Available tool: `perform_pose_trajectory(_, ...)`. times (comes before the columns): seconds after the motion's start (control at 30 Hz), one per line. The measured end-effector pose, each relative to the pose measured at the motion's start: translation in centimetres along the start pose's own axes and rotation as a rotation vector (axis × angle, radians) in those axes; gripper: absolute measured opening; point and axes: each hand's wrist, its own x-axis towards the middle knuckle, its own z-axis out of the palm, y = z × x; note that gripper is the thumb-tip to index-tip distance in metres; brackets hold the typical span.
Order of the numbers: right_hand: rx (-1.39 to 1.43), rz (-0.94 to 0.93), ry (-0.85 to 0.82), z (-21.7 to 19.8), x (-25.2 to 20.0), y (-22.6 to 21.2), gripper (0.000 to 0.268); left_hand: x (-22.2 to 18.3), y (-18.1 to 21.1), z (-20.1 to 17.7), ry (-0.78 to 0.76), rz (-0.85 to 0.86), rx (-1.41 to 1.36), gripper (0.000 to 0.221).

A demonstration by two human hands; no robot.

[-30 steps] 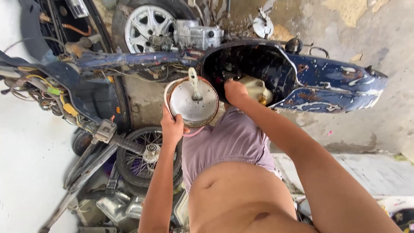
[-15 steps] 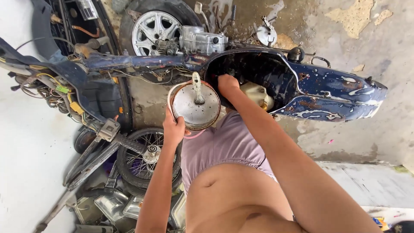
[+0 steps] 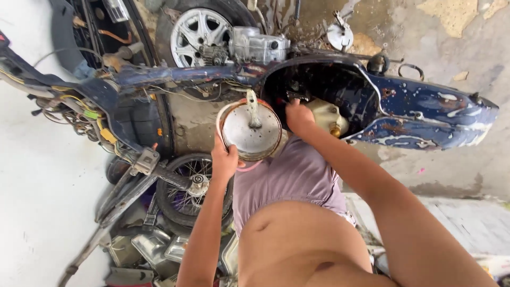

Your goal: The person cleans the inside of a motorcycle fuel tank using a brush and a bucket of soapy water. They repeatedly dip the brush into the bucket and scrub the interior surfaces of the tank.

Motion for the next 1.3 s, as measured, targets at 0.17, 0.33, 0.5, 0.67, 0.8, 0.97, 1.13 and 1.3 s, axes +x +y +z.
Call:
perform_pose_trajectory(0.17,0.048,0.015,0.001,4.8,7.6,0.2,0.022,0.7,-0.9,0.0,-0.009,-0.001,0.013,0.074)
perform_pose_trajectory(0.33,0.077,0.055,-0.098,2.2,2.7,-0.2,0.023,-0.1,-0.5,0.1,-0.026,-0.005,0.023,0.075)
perform_pose_trajectory(0.5,0.137,0.031,-0.004,5.2,7.4,0.1,0.028,5.5,-8.1,0.7,0.119,0.184,0.224,0.070)
perform_pose_trajectory(0.67,0.147,0.128,-0.119,2.5,2.0,1.5,0.036,0.2,-1.1,0.3,-0.007,0.056,0.111,0.072)
perform_pose_trajectory(0.8,0.116,0.085,-0.079,-5.9,-1.1,-2.6,0.032,-0.4,1.1,-0.1,0.004,0.030,0.124,0.075)
perform_pose_trajectory(0.97,-0.152,0.050,0.535,8.4,7.6,0.1,0.023,-1.6,3.0,-0.1,-0.008,0.097,0.107,0.077)
perform_pose_trajectory(1.13,0.050,0.216,-0.050,2.1,2.5,-0.5,0.031,-0.4,2.5,0.0,-0.007,0.075,0.136,0.077)
perform_pose_trajectory(1.3,0.111,0.141,-0.041,5.2,3.3,-1.0,0.022,-0.7,0.6,0.0,-0.024,0.068,0.068,0.077)
